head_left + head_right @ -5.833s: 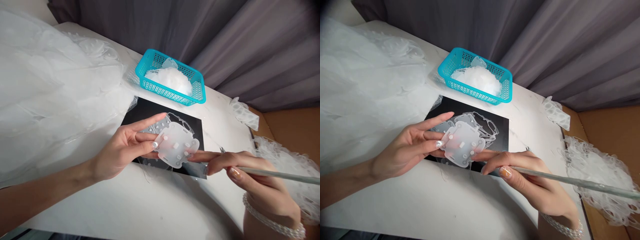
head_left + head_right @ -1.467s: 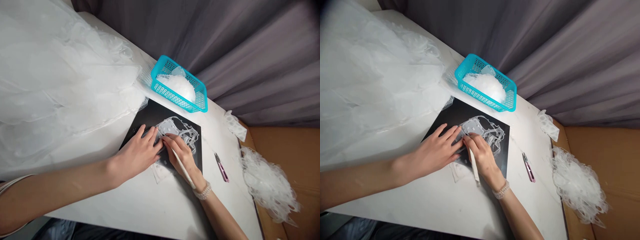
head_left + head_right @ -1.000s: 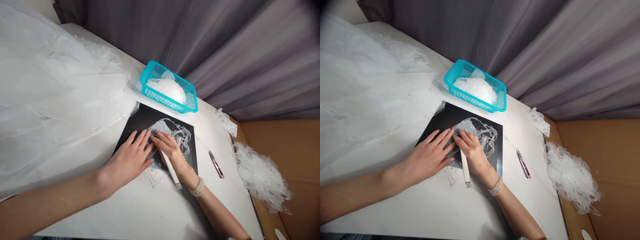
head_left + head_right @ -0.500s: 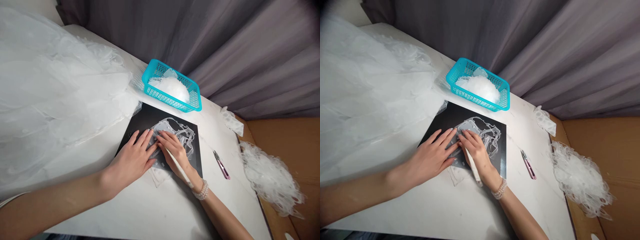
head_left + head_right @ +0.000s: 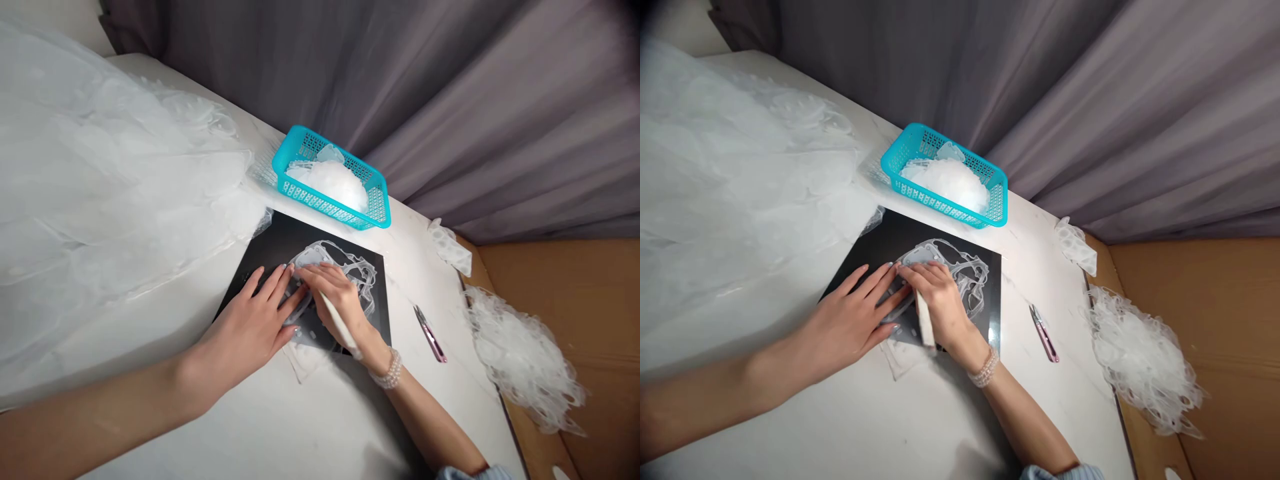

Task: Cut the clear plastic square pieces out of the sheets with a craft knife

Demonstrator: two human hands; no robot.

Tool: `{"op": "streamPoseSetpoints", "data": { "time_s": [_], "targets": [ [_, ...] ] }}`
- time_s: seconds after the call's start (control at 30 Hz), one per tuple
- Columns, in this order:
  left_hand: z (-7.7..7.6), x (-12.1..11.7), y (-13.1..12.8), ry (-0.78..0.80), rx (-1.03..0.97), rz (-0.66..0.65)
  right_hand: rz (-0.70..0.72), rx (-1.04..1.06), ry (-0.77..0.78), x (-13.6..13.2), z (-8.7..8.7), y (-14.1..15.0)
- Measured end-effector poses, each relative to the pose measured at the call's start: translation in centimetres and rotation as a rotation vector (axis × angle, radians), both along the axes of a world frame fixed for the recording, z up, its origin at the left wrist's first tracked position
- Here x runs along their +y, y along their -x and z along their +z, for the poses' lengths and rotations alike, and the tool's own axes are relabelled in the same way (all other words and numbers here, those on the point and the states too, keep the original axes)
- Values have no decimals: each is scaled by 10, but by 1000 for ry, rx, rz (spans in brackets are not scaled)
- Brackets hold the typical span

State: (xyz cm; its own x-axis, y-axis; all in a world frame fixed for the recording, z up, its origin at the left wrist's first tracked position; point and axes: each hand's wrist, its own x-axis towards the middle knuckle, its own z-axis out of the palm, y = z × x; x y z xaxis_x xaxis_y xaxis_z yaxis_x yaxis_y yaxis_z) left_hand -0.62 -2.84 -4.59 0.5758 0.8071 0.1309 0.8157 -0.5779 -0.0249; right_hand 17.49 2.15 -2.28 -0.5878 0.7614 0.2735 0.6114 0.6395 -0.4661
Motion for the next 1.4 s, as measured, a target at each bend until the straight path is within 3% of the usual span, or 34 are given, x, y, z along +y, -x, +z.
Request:
{"op": "streamPoseSetpoints", "data": {
  "time_s": [0.1,0.2,0.3,0.4,0.47,0.57,0.67,0.73,0.87,0.93,1.0,1.13,1.23,1.3,1.4],
  "targets": [
    [0,0,0,1,-27,3,-226,307,254,24,5,-28],
    [2,0,0,13,-43,17,-585,727,508,46,18,-97],
    [3,1,-1,15,-62,22,-703,813,563,44,25,-173],
    [1,2,-1,34,-102,-2,-750,870,595,25,24,-205],
    [2,4,0,67,-153,-24,-767,956,620,14,24,-195],
    [12,8,2,160,-301,-35,-738,1106,732,12,36,-154],
    [32,15,2,382,-638,-2,-615,1134,773,16,57,-109],
    [46,23,0,735,-985,93,-512,1110,736,11,69,-84],
    [57,38,-8,1654,-1583,308,-300,892,701,-24,82,-47],
    [55,41,-10,1843,-1659,343,-210,681,707,-41,86,-38],
    [51,41,-11,1830,-1647,333,-218,539,627,-46,89,-37],
    [46,36,-9,1652,-1551,264,-415,306,441,-29,87,-43],
    [45,35,-8,1551,-1454,299,-308,165,524,-16,77,-41],
    [45,35,-8,1505,-1419,332,-208,176,579,-13,70,-37],
    [44,34,-9,1460,-1383,368,-180,203,589,-14,66,-32]
  ]
}}
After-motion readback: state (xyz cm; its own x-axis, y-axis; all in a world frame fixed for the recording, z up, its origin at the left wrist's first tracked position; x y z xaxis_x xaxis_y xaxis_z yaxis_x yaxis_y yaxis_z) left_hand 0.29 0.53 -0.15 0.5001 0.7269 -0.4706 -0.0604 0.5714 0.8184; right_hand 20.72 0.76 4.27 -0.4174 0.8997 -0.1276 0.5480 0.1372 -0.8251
